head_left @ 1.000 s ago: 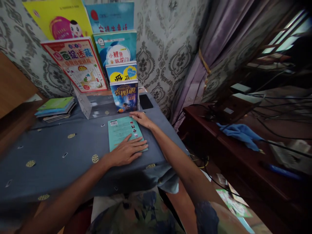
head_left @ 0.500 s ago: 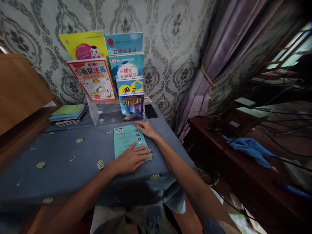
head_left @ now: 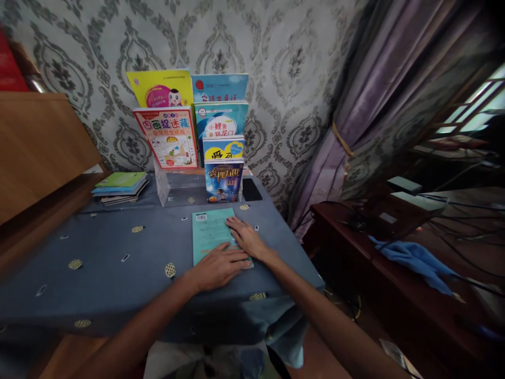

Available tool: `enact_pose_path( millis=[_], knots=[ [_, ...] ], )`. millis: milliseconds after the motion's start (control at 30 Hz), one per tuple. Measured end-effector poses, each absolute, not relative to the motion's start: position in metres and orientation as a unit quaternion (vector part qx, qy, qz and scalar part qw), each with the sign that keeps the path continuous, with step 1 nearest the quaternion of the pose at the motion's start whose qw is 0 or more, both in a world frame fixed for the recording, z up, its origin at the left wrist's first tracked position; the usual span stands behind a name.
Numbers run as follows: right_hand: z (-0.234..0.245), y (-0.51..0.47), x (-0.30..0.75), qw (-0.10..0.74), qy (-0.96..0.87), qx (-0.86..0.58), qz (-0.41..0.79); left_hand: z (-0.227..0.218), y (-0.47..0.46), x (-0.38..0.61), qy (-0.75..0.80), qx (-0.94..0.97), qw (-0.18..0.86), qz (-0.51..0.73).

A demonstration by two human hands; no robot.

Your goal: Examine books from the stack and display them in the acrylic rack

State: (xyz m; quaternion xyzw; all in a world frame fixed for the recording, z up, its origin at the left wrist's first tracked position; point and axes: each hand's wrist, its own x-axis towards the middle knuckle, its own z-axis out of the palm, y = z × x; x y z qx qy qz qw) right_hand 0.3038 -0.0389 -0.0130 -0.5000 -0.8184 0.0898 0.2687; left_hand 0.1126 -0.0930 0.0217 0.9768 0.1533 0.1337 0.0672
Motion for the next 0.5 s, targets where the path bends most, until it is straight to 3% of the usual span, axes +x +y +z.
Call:
enact_pose_path(
  millis=[167,300,500],
  knots=[
    [-0.016,-0.081,0.31,0.247,-0.821,-0.512,0.046,0.027,-0.092,0.107,0.146,0.957,0.114,0.222],
    [-0.015,-0.108,0.312,0.237,-0.813,-0.53,0.032,0.028,-0.085,0.081,0.248,0.906,0.148,0.308],
    [-0.003,-0.152,0.275,0.232,-0.799,-0.554,0.01,0.013,-0.11,0.024,0.356,0.878,0.06,0.315]
  ],
)
